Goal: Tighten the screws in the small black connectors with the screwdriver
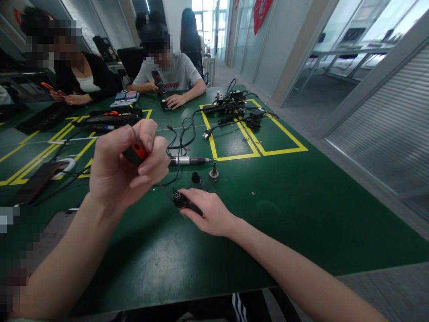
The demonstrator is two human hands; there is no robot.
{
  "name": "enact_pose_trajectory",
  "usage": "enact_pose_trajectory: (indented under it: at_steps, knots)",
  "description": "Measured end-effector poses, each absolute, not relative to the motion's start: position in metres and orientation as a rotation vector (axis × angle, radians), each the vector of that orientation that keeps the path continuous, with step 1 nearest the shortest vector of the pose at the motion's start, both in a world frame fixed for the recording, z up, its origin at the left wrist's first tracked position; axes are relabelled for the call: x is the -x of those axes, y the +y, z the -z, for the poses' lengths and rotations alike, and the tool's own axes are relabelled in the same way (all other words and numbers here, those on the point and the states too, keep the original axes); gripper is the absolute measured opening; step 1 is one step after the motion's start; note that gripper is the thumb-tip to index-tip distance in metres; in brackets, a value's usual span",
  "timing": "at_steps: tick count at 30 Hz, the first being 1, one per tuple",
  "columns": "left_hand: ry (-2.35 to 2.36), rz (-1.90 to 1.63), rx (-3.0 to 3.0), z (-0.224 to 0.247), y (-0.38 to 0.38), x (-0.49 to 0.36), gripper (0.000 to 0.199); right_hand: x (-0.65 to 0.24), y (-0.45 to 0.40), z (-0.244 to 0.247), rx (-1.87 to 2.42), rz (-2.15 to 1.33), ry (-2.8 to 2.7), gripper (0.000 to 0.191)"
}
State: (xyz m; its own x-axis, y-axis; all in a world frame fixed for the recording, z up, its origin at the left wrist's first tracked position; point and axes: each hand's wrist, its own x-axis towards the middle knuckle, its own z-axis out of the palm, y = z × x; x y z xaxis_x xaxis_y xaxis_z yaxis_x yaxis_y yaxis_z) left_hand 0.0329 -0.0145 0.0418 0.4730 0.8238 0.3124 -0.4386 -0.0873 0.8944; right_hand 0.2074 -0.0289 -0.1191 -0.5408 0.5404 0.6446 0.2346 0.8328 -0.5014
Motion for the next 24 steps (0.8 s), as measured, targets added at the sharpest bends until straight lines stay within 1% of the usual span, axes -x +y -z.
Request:
enact_pose_trajectory:
  at_steps: [2, 7, 10, 14, 20, 24]
  knots:
    - [0.404, -1.088, -1.265, -0.043, -0.014, -0.031, 0.044, -0.207, -0.029, 0.120, 0.560, -0.452, -2.149, 0.038]
    - [0.384, -1.061, -1.291, -0.045, -0.013, -0.025, 0.055, -0.205, -0.030, 0.123, 0.584, -0.396, -2.106, 0.038]
    - [0.381, -1.095, -1.271, -0.044, -0.013, -0.027, 0.049, -0.203, -0.030, 0.126, 0.624, -0.327, -2.038, 0.037]
    - [0.376, -1.107, -1.330, -0.038, -0.011, -0.030, 0.040, -0.202, -0.029, 0.128, 0.655, -0.332, -1.991, 0.036]
    - [0.388, -1.109, -1.341, -0.036, -0.012, -0.028, 0.038, -0.203, -0.027, 0.126, 0.674, -0.333, -1.997, 0.035]
    - [0.428, -1.100, -1.328, -0.041, -0.012, -0.027, 0.052, -0.203, -0.028, 0.124, 0.677, -0.359, -2.003, 0.034]
